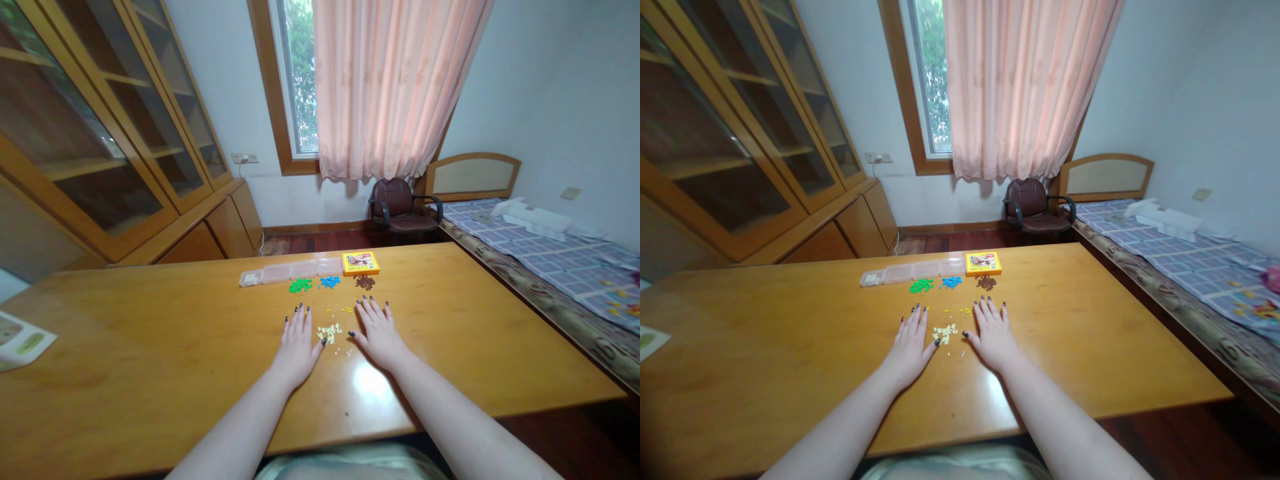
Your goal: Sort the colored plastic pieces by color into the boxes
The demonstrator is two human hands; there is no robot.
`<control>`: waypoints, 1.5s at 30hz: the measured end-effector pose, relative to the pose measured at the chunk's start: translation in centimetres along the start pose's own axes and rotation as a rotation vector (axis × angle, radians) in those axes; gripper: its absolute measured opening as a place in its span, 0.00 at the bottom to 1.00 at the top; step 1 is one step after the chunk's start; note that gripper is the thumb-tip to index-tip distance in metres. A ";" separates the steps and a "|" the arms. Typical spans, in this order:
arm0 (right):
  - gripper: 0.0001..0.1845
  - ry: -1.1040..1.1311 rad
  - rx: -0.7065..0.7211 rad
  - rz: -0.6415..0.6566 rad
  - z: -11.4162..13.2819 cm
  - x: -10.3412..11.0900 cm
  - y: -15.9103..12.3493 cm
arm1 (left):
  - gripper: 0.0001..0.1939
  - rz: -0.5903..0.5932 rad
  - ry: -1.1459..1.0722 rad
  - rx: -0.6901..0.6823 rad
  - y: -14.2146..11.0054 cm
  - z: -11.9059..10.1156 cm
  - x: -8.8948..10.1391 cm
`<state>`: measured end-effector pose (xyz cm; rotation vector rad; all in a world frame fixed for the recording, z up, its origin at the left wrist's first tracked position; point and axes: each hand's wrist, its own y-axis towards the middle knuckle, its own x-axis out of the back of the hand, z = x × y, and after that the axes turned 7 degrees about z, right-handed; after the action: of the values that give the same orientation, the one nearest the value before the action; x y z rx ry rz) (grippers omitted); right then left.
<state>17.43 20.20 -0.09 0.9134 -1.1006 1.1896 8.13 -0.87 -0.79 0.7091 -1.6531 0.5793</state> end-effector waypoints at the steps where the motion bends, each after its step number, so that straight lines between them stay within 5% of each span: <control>1: 0.39 -0.008 0.022 0.023 0.0 -0.1 0.1 | 0.36 0.026 0.024 0.028 0.3 0.1 -0.1; 8: 0.43 -0.024 0.138 0.094 0.3 0.1 2.2 | 0.35 0.161 0.055 -0.078 3.1 -0.5 0.8; 15: 0.32 0.056 0.138 -0.080 0.2 0.1 2.8 | 0.35 0.199 0.017 -0.358 2.7 -0.9 1.2; 23: 0.27 0.172 0.085 -0.250 -1.5 -0.2 2.7 | 0.36 0.260 -0.001 -0.497 2.5 -2.5 1.0; 31: 0.27 0.246 0.031 -0.272 -2.4 -0.4 2.8 | 0.36 0.141 -0.004 -0.255 2.3 -2.4 0.7; 36: 0.27 0.269 0.036 -0.290 -2.4 -0.3 2.8 | 0.33 0.137 -0.024 -0.337 2.1 -2.5 1.1; 41: 0.28 0.275 0.038 -0.302 -2.5 -0.4 2.8 | 0.33 0.134 -0.040 -0.242 2.5 -2.1 1.2; 45: 0.27 0.265 0.057 -0.309 -2.5 -0.5 2.9 | 0.35 0.173 -0.023 -0.349 1.9 -2.3 1.3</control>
<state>15.01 22.97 -1.27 0.9032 -0.6883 1.0523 8.16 1.93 0.91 0.3217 -1.7897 0.3884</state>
